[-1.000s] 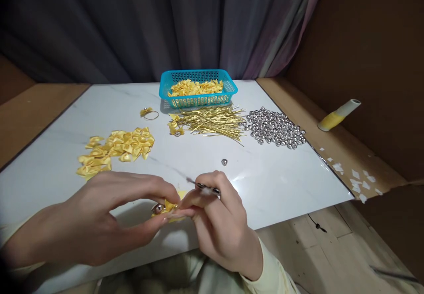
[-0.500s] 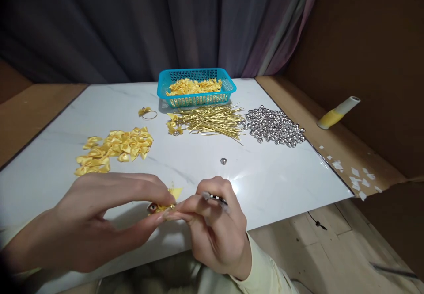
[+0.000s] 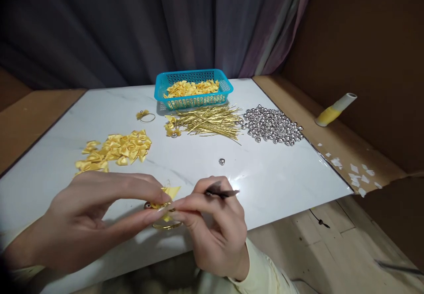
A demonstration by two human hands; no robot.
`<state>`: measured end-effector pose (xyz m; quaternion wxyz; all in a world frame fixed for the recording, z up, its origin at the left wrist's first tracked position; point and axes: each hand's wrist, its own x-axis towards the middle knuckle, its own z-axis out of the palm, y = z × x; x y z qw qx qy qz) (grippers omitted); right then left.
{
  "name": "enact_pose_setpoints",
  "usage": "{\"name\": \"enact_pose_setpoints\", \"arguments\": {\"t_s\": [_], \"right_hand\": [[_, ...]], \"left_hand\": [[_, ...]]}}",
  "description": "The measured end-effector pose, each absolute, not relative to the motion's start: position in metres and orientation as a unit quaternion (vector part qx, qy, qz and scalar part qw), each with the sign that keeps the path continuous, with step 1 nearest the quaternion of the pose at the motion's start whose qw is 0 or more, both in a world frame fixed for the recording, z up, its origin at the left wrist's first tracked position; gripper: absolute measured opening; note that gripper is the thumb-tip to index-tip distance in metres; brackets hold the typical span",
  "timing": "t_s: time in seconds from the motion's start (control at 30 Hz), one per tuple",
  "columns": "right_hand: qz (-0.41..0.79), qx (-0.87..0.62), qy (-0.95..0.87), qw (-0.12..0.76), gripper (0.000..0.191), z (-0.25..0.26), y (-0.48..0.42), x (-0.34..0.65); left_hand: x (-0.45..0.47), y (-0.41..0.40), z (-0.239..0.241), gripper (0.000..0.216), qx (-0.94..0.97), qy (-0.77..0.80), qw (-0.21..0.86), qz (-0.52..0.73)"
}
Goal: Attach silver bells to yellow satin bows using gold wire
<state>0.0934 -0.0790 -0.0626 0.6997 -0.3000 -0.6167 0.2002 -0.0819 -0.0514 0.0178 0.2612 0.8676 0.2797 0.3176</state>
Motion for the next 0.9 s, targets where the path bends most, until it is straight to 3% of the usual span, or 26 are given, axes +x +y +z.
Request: {"name": "enact_pose_setpoints", "arguments": {"t_s": [0.5,0.73,0.9], "right_hand": [[0.125,-0.277,-0.688,0.659,0.028,-0.055,-0.074,0.103],[0.122,-0.268,-0.699,0.652,0.038,-0.054,-0.073,0.104],[0.13,-0.269,-0.707,0.641,0.03,-0.054,-0.075,0.11]], "left_hand": [[-0.082,-0.051,0.018,0.019,0.877,0.27,0.266,0.295],[-0.081,-0.052,0.019,0.02,0.877,0.276,0.261,0.293],[-0.084,-0.053,0.018,0.019,0.888,0.266,0.238,0.288]]}}
